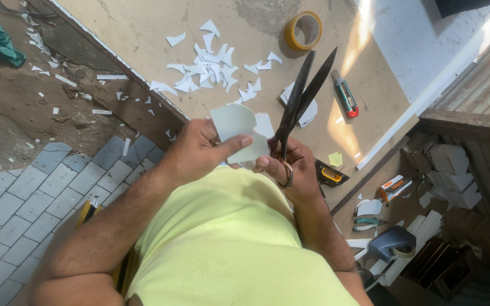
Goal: The person uses scissors to cut small white paper pieces into rounded shapes on a workbench. They repeatedly pick up a paper piece, trim its edges, and place the finished piece into a growing stack. A printed card is briefly used as a template before being set aside.
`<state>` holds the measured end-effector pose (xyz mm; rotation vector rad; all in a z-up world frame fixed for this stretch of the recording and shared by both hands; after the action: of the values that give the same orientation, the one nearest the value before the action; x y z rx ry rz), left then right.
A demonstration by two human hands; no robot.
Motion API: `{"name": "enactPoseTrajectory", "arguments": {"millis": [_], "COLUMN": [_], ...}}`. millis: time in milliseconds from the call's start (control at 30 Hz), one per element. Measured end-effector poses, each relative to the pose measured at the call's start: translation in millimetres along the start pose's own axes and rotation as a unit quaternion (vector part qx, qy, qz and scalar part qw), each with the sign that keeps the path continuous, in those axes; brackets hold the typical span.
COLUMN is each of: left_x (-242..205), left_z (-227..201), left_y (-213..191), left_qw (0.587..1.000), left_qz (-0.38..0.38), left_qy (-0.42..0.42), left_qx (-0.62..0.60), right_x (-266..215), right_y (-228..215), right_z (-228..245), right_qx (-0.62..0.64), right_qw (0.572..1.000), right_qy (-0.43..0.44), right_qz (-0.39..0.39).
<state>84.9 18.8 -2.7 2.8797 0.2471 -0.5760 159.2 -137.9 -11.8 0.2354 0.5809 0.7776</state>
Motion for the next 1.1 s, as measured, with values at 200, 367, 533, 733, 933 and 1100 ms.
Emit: {"name": "enactPoseTrajectory", "arguments": {"millis": [200,367,533,733,933,1100], "left_x": [-3.4,-3.4,-10.7,-1.5,-1.0,-1.1], "left_z": [-33.5,-42.6,-54.3,-38.8,-43.5,-48.3], "left_y": [-22.9,-26.2,-22.1,-16.5,-15.2,-19.8], "left_qw": [0.982,0.974,0.951,0.976,0.981,0.983], "left_qz": [-0.135,-0.176,-0.22,-0.162,-0.134,-0.127], "left_qy": [0.106,0.133,0.203,0.145,0.141,0.129], "left_qx": [-0.077,-0.044,0.083,0.03,-0.024,0.02], "right_x": [-5.1,-8.3,-5.8,-4.9,-8.0,-4.4], "right_y": [16.3,41.6,46.8,42.7,17.5,22.8], "right_z": [18.0,19.6,23.7,16.2,0.0,2.7], "right_qx": [-0.193,-0.284,-0.29,-0.258,-0.235,-0.18], "right_qw": [0.972,0.945,0.942,0.948,0.966,0.979], "right_qy": [-0.12,-0.136,-0.142,-0.156,-0.094,-0.062], "right_qz": [0.052,0.088,0.091,0.104,0.056,0.073]}}
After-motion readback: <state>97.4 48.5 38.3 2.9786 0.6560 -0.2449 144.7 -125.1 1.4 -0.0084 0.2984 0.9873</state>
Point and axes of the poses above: each hand's wrist, its own x-axis towards the middle knuckle, its own y-axis out of the palm, z = x × y, the point moved 10 cm from there along x, towards the middle knuckle, and after that the axes turned 12 degrees about x, right-handed, at the moved point
